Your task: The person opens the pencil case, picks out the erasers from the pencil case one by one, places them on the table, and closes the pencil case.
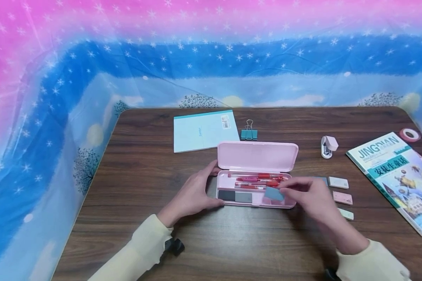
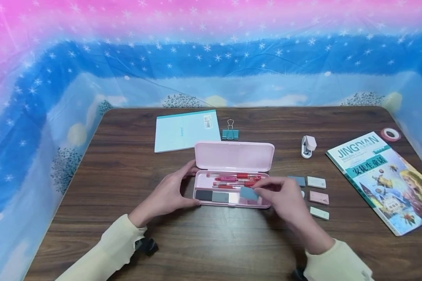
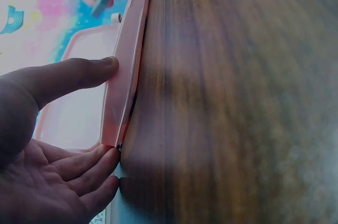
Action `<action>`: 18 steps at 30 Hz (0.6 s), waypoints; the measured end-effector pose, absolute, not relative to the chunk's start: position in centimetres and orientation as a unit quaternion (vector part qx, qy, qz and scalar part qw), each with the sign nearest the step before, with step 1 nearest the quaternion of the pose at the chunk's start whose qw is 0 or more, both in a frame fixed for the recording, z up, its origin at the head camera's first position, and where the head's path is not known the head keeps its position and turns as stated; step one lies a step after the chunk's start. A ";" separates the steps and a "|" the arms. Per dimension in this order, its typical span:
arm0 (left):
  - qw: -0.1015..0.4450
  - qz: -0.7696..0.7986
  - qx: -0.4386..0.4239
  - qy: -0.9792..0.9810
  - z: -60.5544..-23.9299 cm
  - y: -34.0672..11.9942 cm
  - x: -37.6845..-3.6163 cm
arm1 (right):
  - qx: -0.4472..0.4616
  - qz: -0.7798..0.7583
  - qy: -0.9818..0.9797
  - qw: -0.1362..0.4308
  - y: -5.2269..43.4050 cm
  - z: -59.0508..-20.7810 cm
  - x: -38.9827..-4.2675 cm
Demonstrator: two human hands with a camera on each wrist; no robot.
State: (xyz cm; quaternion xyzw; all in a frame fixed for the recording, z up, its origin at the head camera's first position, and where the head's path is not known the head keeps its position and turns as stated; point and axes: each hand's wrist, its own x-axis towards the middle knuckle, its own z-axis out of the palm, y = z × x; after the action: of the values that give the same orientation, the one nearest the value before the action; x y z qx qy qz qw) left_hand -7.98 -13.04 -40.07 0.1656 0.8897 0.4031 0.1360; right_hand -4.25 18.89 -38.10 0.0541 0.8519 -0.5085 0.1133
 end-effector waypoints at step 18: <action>0.138 0.394 0.155 0.895 -40.5 -13.0 -8.0 | 0.079 -0.290 0.951 0.065 26.6 -39.6 -1.1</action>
State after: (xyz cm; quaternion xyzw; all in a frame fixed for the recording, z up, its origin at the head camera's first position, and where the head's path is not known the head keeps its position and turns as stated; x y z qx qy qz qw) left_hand -8.04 -12.97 -40.46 0.1555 0.8954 0.3937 0.1378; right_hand -1.10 26.59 -39.62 0.0788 0.9514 -0.2905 0.0653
